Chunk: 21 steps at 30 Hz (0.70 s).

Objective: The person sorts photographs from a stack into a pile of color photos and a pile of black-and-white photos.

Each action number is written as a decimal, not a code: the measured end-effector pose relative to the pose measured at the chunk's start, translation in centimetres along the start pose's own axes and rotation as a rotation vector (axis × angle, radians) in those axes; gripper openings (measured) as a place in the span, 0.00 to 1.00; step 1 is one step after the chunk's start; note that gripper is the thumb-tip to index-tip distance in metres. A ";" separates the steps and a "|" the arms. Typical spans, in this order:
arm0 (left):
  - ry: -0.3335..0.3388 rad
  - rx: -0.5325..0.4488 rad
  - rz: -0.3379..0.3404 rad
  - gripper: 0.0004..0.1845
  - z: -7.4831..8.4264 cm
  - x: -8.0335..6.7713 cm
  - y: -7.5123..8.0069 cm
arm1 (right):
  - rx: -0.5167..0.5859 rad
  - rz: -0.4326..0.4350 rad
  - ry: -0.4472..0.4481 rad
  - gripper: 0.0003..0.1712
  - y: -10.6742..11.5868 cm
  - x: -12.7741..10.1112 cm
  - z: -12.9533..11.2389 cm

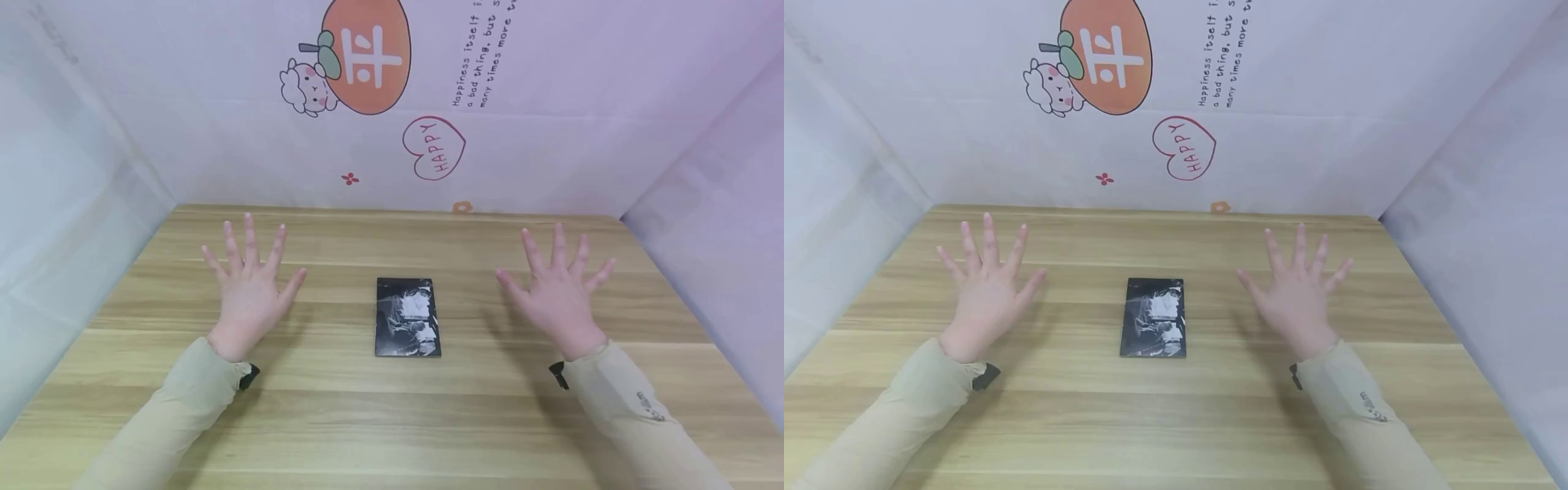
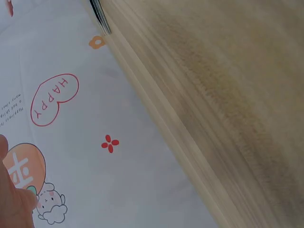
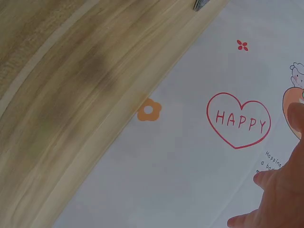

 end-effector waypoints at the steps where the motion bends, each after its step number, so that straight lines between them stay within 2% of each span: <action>1: -0.001 0.000 0.000 0.39 0.0 0.0 0.0 | -0.002 0.000 0.000 0.46 0.0 0.0 -0.1; 6: -0.010 -0.054 -0.003 0.38 0.2 0.1 0.1 | 0.041 -0.001 0.022 0.46 0.4 0.1 -0.5; 9: -0.011 -0.203 -0.043 0.37 0.5 0.2 0.1 | 0.143 -0.015 0.050 0.47 0.7 0.3 -0.9; 15: 0.053 -0.594 -0.184 0.37 1.8 0.6 0.6 | 0.471 -0.104 0.057 0.42 2.0 0.8 -1.7; 21: 0.193 -0.837 -0.309 0.40 2.4 1.0 0.7 | 0.802 -0.237 0.057 0.38 2.3 1.0 -1.8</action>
Point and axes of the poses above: each hand's wrist, its own x-axis towards the middle knuckle, its own y-axis out of the back of the hand, z = x × y, the point moved 2 cm from there along x, towards the middle knuckle, and after that the axes turned 12 degrees about -x, right-handed, at the moved point
